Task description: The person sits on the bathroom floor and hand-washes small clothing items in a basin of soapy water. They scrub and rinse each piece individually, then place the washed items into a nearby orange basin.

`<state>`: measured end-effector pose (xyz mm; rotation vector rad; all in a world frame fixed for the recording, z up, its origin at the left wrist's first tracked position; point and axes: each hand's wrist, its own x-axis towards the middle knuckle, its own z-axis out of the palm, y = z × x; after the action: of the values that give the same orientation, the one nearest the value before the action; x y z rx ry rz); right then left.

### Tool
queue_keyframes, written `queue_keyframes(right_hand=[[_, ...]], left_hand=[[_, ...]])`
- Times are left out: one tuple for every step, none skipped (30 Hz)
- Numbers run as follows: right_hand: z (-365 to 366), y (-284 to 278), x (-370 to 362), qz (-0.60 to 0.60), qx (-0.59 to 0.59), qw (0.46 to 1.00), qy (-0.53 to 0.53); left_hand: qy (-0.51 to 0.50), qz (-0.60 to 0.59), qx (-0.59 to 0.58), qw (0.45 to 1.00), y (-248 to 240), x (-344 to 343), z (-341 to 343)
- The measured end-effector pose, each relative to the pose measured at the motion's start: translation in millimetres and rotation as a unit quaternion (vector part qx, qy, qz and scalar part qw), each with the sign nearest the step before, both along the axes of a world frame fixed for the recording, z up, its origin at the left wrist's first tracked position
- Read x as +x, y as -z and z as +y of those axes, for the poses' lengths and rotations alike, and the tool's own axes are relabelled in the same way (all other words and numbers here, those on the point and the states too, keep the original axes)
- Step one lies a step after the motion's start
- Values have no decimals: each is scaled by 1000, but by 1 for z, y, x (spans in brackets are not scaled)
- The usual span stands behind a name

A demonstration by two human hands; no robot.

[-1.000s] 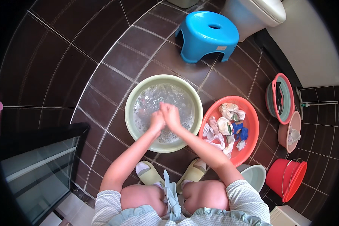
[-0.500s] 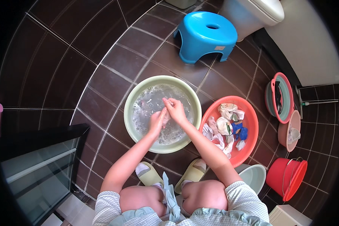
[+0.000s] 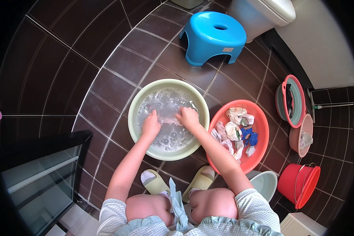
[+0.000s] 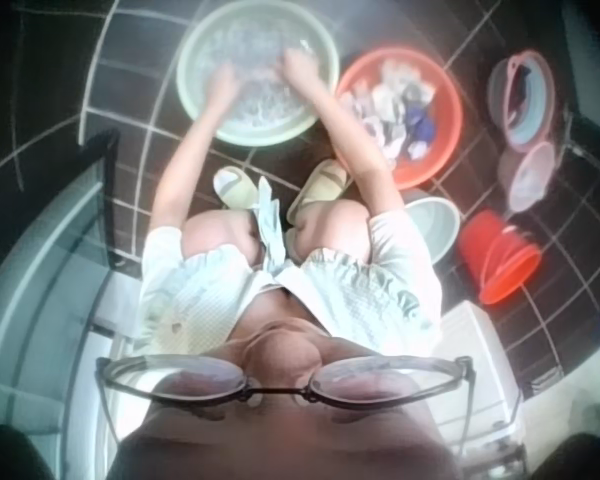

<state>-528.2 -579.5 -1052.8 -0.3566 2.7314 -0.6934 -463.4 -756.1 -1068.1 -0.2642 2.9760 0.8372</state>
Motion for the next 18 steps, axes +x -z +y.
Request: queue_keyframes(right_hand=[[-1,7,3,10,-37,999,18],[-13,2,5,18,-84,996,30],[-23,-3,6,-85,-202,974,58],[-25,1,6,-110,-295,944,97],[-20,9,7,-130,-377,906,140],[-14,17,8,-146,-457,859,182],[-21,12,15,-159,-481,841,187],[-39,-5,25,-155,-532,806,207],[-49,-18,31,-138,-506,823,220],[-59,-27,36,-121,-480,837,232],[-62,-33,38,-83,-426,868,241],[-60,-33,34,-61,-403,881,242],[-58,-34,26,-38,-379,892,243],[-56,-36,17,-15,-355,902,245],[-50,-38,10,-27,-349,900,261],[-52,-39,13,-24,-343,905,250],[-55,-41,21,-20,-336,911,238],[-58,-43,29,-17,-329,916,227]], left_hand=[[14,-15,-19,1000,7,-1,1],[-37,-35,104,993,21,2,-10],[-88,-51,226,969,36,3,-24],[-129,-66,354,924,48,-1,-25],[-164,-109,484,853,37,-9,-12],[-194,-151,601,761,26,-17,3],[-230,-188,695,655,9,-19,9],[-253,-158,668,682,-8,-18,12],[-271,-129,642,705,-24,-20,23],[-289,-98,613,729,-33,-20,30],[-284,-108,614,728,-39,-18,37],[-297,-51,609,734,-45,-16,52],[-306,-121,595,734,-51,-15,54],[-312,-191,577,730,-56,-15,57],[-320,-123,592,730,-62,-12,72],[-316,-138,580,738,-61,-12,69],[-313,-153,568,746,-59,-11,63],[-309,-168,556,753,-56,-11,57]])
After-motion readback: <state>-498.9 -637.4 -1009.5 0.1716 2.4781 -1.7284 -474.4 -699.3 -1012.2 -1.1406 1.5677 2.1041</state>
